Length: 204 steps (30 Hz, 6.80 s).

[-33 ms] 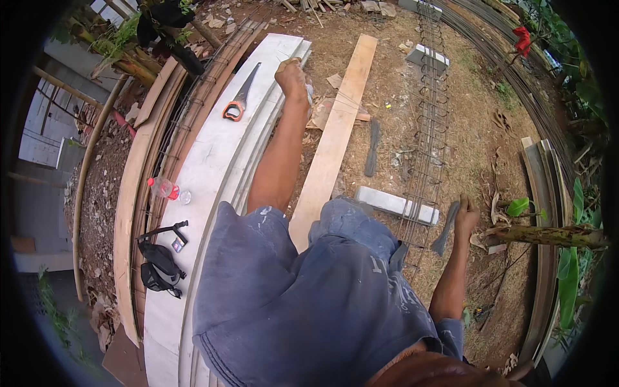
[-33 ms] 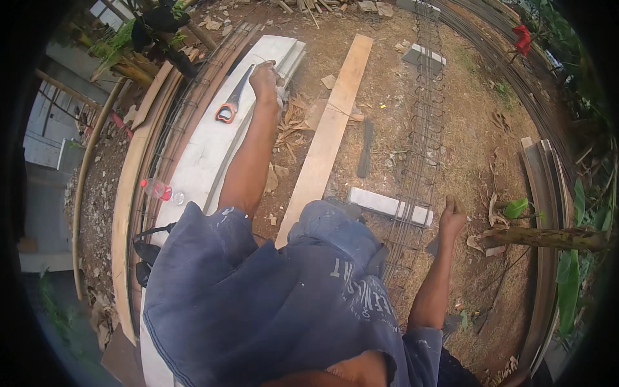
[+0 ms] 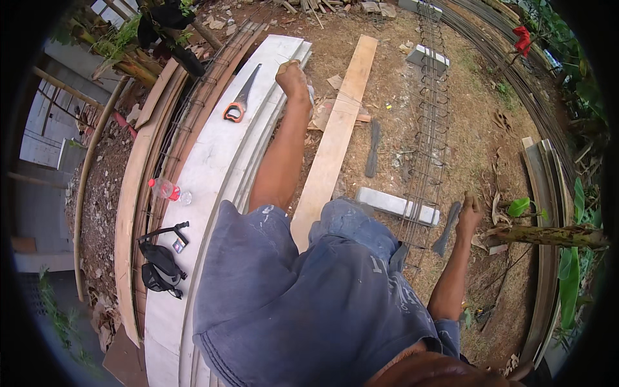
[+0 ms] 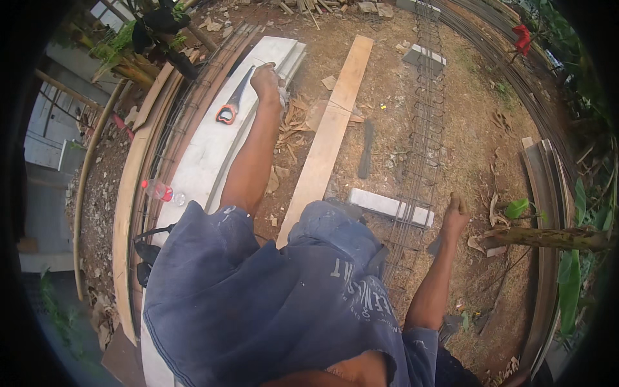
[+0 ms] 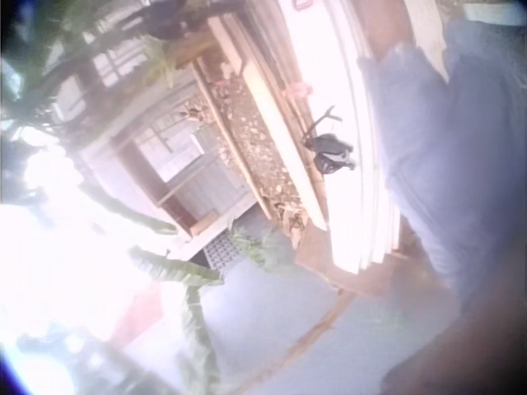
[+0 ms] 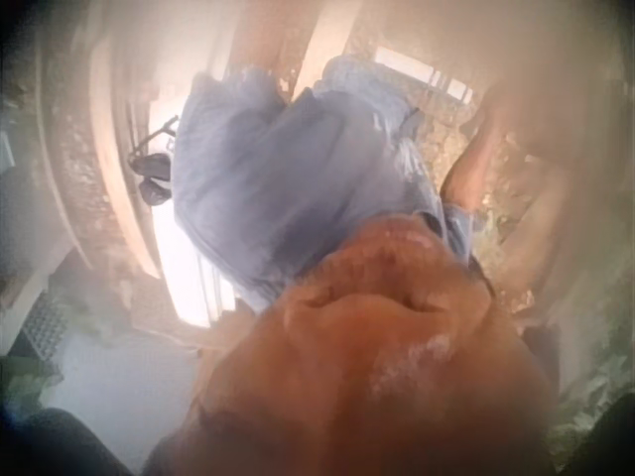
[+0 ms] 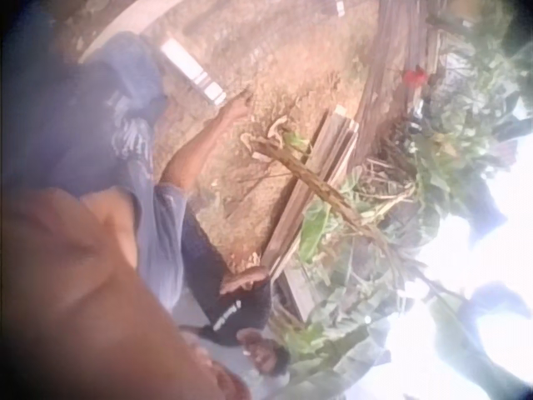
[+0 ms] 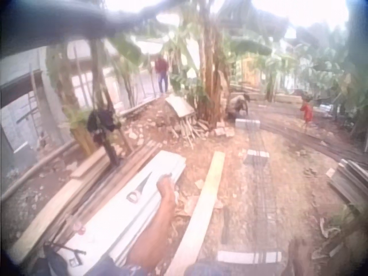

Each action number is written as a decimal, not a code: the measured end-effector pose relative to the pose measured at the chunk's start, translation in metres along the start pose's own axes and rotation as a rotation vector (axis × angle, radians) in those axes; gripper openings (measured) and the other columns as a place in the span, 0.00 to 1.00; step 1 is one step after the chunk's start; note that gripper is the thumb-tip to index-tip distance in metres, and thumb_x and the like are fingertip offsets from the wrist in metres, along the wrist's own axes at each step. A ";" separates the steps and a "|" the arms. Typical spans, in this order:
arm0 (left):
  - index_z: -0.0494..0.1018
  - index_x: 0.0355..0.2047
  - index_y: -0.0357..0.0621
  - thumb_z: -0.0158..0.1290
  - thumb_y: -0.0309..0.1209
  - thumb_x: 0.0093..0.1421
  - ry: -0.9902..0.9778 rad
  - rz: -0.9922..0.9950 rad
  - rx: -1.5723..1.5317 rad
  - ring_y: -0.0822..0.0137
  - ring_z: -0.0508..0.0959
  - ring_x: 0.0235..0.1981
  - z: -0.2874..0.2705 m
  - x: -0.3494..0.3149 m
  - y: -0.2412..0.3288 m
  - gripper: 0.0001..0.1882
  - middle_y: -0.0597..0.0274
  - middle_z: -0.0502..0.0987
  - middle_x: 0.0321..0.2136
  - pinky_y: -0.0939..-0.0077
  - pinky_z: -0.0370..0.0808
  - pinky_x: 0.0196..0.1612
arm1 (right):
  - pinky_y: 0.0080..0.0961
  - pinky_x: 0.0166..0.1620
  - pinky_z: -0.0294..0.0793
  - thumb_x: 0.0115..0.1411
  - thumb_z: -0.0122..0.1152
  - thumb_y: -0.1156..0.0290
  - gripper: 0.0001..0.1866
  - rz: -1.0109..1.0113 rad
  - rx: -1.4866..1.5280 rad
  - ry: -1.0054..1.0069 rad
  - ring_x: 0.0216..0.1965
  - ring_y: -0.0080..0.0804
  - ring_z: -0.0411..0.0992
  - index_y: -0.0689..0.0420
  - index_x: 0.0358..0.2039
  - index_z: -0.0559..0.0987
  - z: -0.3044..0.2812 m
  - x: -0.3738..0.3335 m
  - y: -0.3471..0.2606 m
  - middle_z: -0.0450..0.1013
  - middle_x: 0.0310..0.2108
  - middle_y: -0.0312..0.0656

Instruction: The person sits on the ground and uses pliers to tie wire around the intersections of a rebar mesh. They repeatedly wrap and twist wire to secure the grid structure.

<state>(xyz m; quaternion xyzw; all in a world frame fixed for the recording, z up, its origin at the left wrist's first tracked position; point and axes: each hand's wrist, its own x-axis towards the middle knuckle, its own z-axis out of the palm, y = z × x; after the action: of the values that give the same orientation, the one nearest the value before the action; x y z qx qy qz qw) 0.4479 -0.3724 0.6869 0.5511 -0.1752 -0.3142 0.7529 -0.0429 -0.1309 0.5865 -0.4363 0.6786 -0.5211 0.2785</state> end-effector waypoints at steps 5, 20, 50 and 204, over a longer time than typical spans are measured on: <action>0.72 0.25 0.36 0.48 0.25 0.54 0.136 0.001 0.095 0.71 0.69 0.19 -0.013 0.033 -0.007 0.05 0.65 0.70 0.15 0.74 0.65 0.22 | 0.16 0.20 0.58 0.61 0.61 0.65 0.11 0.263 0.879 -0.651 0.17 0.16 0.62 0.62 0.31 0.78 -0.041 -0.037 -0.101 0.69 0.18 0.33; 0.74 0.39 0.32 0.46 0.24 0.59 -0.002 0.069 0.203 0.71 0.68 0.13 0.003 0.031 -0.047 0.11 0.57 0.76 0.25 0.76 0.64 0.16 | 0.19 0.16 0.53 0.58 0.63 0.62 0.14 0.395 1.028 -0.386 0.13 0.20 0.57 0.58 0.24 0.77 -0.024 -0.084 -0.055 0.65 0.17 0.33; 0.73 0.48 0.28 0.47 0.20 0.49 0.071 0.190 0.738 0.40 0.78 0.42 0.100 0.053 -0.140 0.23 0.34 0.77 0.41 0.53 0.74 0.47 | 0.25 0.29 0.64 0.54 0.67 0.67 0.10 0.270 0.559 -0.353 0.24 0.24 0.68 0.63 0.29 0.82 -0.046 -0.093 -0.093 0.74 0.23 0.38; 0.71 0.30 0.43 0.46 0.47 0.66 -2.394 1.538 0.498 0.48 0.74 0.23 0.341 -0.240 -0.137 0.20 0.48 0.71 0.19 0.60 0.68 0.25 | 0.38 0.32 0.73 0.49 0.62 0.71 0.08 0.928 -0.537 0.270 0.29 0.41 0.77 0.56 0.31 0.83 0.010 -0.341 -0.195 0.79 0.28 0.44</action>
<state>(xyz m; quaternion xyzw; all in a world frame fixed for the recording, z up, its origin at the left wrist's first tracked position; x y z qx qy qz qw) 0.0238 -0.4848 0.6904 -0.1526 -0.9859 -0.0650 0.0225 0.1828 0.1503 0.7424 -0.0762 0.9384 -0.2037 0.2684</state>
